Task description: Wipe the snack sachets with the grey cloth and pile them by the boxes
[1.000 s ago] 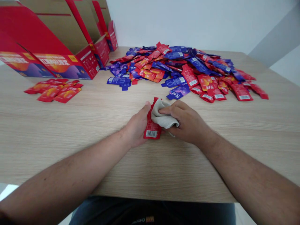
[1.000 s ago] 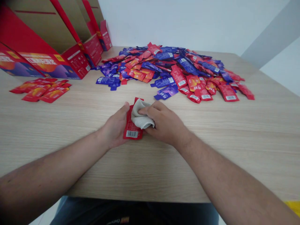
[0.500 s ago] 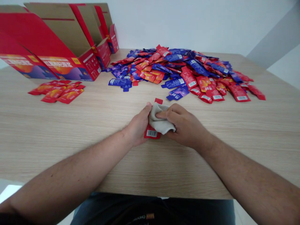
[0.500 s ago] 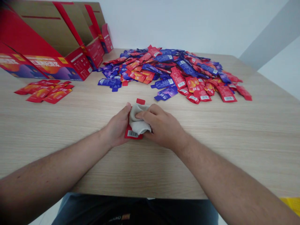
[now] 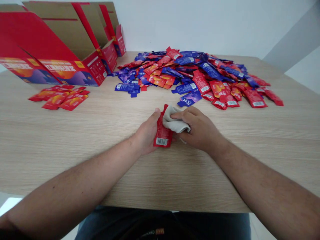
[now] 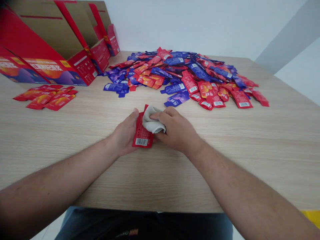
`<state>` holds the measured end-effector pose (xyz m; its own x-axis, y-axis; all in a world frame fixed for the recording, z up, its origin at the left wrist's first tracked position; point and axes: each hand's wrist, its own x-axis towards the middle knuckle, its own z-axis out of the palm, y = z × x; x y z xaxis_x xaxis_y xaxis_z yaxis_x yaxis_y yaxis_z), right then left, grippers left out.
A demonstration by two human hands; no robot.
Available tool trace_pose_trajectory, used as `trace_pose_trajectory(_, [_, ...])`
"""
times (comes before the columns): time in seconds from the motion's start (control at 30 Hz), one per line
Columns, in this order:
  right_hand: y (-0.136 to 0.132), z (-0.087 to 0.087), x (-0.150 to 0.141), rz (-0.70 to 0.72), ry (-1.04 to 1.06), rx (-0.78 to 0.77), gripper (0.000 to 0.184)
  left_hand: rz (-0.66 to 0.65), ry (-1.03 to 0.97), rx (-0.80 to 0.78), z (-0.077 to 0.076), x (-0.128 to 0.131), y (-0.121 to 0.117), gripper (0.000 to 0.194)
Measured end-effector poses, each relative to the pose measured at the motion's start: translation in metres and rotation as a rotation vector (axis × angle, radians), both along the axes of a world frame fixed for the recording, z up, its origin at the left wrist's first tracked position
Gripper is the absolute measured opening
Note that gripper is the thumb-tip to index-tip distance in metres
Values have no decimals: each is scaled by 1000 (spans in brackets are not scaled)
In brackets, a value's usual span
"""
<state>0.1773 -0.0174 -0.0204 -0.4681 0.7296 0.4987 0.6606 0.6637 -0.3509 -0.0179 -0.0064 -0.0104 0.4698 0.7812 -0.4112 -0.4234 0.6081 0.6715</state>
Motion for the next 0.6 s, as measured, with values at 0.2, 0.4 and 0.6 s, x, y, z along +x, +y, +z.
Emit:
trace_pose_trajectory(0.2, [-1, 0, -1, 42, -42, -42, 46, 32, 9, 4, -1, 0, 1, 61])
trace_pose_trajectory(0.4, [3, 0, 2, -16, -8, -15, 42, -18, 39, 7, 0, 0, 1, 64])
trace_pose_trajectory(0.6, [6, -2, 5, -14, -4, -37, 42, -35, -11, 7, -7, -5, 2, 62])
